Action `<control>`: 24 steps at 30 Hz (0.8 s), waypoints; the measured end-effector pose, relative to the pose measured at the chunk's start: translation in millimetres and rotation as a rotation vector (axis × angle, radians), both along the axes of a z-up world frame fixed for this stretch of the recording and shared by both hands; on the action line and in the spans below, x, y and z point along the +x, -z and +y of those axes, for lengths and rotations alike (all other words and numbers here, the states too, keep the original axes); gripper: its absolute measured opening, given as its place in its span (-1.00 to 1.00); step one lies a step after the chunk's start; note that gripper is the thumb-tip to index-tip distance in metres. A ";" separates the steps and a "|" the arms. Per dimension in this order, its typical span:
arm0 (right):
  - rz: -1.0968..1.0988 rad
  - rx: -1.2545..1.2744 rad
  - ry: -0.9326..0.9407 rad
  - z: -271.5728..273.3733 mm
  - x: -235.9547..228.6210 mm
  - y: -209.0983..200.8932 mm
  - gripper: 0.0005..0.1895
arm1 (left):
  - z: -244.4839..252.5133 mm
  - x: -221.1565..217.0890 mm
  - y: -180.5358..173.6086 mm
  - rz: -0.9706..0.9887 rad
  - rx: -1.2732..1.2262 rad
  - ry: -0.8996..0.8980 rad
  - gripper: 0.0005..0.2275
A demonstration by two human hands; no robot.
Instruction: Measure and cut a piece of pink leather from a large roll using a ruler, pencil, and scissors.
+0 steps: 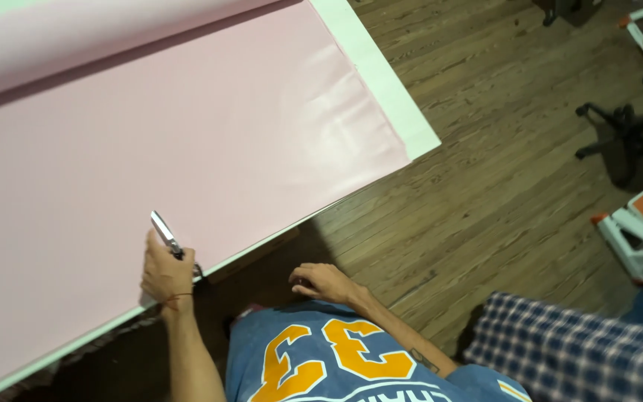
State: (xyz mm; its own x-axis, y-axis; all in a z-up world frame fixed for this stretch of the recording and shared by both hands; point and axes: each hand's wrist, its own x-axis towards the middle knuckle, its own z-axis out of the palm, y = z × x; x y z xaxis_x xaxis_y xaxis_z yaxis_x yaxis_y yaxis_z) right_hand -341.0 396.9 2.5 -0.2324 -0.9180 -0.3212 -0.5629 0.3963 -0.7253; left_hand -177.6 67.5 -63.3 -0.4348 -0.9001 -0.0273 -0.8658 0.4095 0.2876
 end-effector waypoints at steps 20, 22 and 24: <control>-1.421 -0.590 0.904 58.8 -120.7 -5.7 -0.66 | 145.9 -240.2 -151.9 1.154 1.476 0.344 -0.54; -1.432 -0.660 0.854 56.1 -135.8 -35.2 -0.59 | 142.7 -259.8 -177.4 1.139 1.585 0.461 -0.53; -1.421 -0.679 0.860 51.2 -149.7 -37.5 -0.58 | 142.0 -279.7 -172.1 1.116 1.621 0.524 -0.55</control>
State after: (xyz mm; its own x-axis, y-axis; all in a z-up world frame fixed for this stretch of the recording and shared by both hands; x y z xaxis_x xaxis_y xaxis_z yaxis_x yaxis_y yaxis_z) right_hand -490.7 448.1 40.0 -0.5773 -0.7437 -0.3371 0.7562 -0.3312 -0.5643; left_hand -457.3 209.5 108.7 -0.9849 -0.1377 -0.1046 0.0027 -0.6170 0.7869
